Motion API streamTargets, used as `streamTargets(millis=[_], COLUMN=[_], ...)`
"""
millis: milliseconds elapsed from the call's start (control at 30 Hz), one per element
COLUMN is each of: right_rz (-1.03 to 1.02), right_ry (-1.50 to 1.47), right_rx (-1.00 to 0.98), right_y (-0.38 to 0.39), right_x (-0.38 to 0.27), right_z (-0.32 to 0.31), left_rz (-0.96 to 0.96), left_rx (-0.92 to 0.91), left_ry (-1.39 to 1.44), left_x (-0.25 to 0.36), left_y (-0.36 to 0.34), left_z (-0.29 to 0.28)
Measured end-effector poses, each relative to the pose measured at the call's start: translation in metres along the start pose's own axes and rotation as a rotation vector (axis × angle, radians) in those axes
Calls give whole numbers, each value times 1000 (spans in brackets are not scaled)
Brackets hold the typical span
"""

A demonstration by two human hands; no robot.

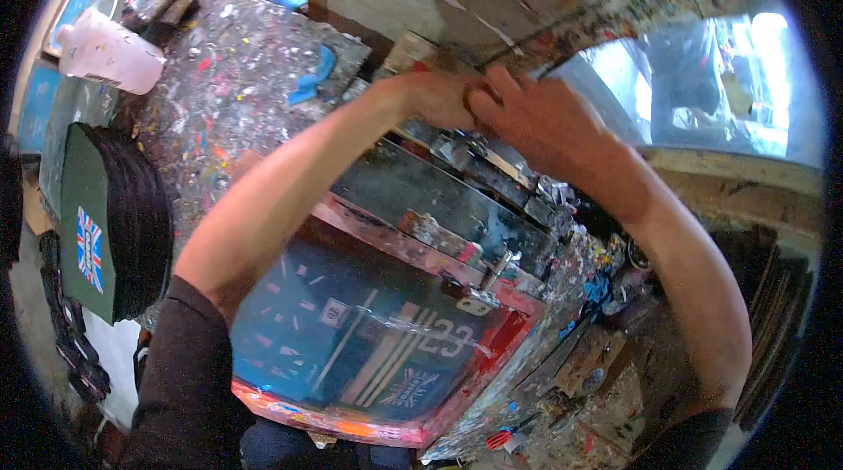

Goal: The person cleans a screen printing frame and then handles several metal components, including a clamp and mounting hardware.

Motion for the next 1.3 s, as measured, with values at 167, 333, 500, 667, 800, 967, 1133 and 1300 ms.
streamTargets(millis=[167,333,500,667,800,967,1133,1300], right_rz=[459,290,148,461,398,276,482,354], right_ry=[-324,-254,-452,-574,-472,-494,-569,-415], right_rx=[47,-351,222,133,231,-176,206,328], right_y=[10,34,58,58,55,56,76,72], right_x=[23,47,27,31,37,26,38,34], right_z=[-22,24,0,-11,-5,-27,-14,-17], left_rz=[238,96,64,115,170,249,242,156], left_rx=[246,231,148,276,426,292,456,299], left_ry=[43,7,215,-259,-181,159,-325,-154], left_x=[5,26,11,39,40,9,50,31], left_y=[-5,-30,-28,-20,-23,-24,-24,-34], left_z=[16,27,18,0,11,14,21,20])
Point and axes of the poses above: each hand's wrist, its own y-axis away from the middle knuckle, its own z-axis out of the palm, x = y × z, the point moved 7 cm from there along -y, towards the middle knuckle, and after that the axes turned 3 degrees about z, right-handed, at the moved point
